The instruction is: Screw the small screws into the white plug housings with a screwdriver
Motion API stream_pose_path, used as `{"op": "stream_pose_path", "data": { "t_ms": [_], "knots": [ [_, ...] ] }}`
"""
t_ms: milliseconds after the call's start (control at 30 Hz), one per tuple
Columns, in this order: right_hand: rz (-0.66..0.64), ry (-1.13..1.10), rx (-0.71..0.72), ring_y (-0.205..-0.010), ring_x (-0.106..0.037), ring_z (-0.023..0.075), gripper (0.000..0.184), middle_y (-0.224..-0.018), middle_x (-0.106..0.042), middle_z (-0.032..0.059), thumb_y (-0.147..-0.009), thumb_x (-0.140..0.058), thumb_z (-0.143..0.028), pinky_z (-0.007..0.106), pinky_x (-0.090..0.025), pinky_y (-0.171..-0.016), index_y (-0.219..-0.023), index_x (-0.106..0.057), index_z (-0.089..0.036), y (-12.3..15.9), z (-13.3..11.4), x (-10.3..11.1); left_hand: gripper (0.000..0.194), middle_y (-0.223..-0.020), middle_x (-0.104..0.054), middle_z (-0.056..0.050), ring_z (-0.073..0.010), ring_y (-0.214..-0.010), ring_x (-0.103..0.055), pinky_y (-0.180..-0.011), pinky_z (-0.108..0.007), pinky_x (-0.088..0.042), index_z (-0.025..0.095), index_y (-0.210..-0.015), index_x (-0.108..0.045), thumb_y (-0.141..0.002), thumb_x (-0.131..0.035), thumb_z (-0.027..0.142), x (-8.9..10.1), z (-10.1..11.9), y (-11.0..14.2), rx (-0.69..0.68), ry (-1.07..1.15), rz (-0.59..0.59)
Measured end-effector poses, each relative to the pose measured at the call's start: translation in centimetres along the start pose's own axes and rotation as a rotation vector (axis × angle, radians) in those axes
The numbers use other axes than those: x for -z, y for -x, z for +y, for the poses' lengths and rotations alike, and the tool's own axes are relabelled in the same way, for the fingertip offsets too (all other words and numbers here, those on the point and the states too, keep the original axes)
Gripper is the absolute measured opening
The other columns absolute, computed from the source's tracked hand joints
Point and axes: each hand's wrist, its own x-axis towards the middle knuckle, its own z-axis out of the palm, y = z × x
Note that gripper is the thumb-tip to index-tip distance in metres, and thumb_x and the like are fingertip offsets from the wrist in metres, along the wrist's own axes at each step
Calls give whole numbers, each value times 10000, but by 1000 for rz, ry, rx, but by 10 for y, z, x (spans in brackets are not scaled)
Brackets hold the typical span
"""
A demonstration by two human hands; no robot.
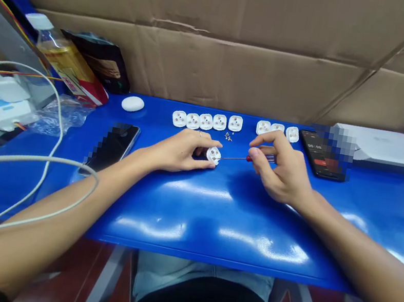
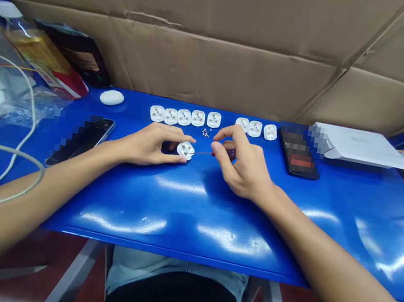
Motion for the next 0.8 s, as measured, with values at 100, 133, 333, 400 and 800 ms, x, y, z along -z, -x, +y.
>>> {"op": "stream_pose_path", "data": {
  "t_ms": [100, 133, 333, 400, 800],
  "knots": [
    [-9, -45, 56, -862, -743, 259, 164, -998, -746, 58, -1006, -641, -336, 422, -592, -762, -1134, -556, -277, -1, 1, 0, 457, -1127, -790, -101, -236, -927, -733, -838, -335, -541, 187, -1385, -714, -992, -726, 421, 0, 0, 0, 7, -1, -3],
    [-15, -47, 48, -845, -737, 255, 157, -994, -743, 58, -1010, -638, -332, 422, -587, -756, -1131, -556, -275, -1, 1, 1, 460, -1124, -790, -98, -238, -930, -733, -843, -338, -544, 195, -1391, -710, -994, -723, 427, 0, 0, 0, 11, -2, -7],
    [-24, -28, 22, -768, -719, 236, 149, -951, -725, 51, -1030, -618, -368, 401, -559, -711, -1123, -571, -261, -1, 2, 1, 474, -1111, -791, -99, -230, -911, -729, -828, -327, -541, 172, -1400, -708, -1002, -714, 428, 1, 0, 0, 7, -1, -17],
    [-29, -73, 49, -844, -732, 242, 176, -980, -728, 51, -1005, -643, -310, 397, -570, -760, -1148, -554, -262, -1, 3, 1, 477, -1125, -790, -104, -230, -918, -728, -836, -328, -540, 171, -1401, -706, -1004, -709, 436, 0, 0, 0, 7, 3, -16],
    [-102, -103, 35, -797, -706, 222, 157, -1006, -724, 47, -993, -661, -317, 365, -559, -670, -1089, -542, -281, -3, 0, 5, 461, -1154, -789, -107, -229, -945, -735, -845, -317, -535, 170, -1376, -714, -1004, -717, 444, -2, -3, 0, 20, 39, -19]
  ]
}}
